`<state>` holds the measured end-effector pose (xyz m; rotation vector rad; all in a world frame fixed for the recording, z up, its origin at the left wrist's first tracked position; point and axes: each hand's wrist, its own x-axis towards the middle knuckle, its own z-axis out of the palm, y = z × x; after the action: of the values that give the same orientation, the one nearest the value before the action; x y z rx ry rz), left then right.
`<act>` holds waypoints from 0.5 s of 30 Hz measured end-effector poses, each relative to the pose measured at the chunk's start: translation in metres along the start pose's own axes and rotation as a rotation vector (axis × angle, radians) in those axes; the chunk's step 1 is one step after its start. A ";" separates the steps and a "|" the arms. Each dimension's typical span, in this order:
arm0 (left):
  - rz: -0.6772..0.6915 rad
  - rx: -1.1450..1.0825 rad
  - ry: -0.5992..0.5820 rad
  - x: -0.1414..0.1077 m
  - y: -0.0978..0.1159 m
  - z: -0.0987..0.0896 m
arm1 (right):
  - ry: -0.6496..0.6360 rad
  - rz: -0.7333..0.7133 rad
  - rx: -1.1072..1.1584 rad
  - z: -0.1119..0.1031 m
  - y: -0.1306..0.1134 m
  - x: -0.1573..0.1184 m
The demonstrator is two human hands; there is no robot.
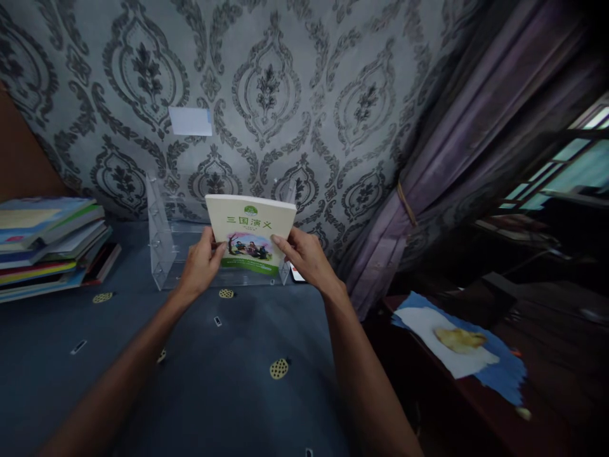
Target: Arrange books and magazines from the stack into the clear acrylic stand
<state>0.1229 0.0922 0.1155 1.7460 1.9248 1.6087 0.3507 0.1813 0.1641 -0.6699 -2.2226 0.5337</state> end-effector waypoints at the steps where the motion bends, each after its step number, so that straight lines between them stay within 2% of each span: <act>1: 0.003 0.021 -0.006 0.000 0.000 0.000 | -0.009 -0.011 -0.002 -0.002 -0.001 0.000; 6: 0.039 0.144 -0.041 0.000 0.000 -0.004 | 0.023 -0.091 -0.076 -0.007 -0.003 0.000; 10: 0.051 0.117 -0.052 0.000 0.002 -0.006 | 0.042 -0.093 -0.134 -0.006 -0.001 0.000; 15: 0.044 0.068 -0.020 -0.002 0.006 -0.006 | 0.042 -0.089 -0.096 -0.007 -0.001 0.000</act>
<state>0.1236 0.0857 0.1216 1.8347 1.9678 1.5508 0.3553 0.1815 0.1689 -0.6219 -2.2378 0.3671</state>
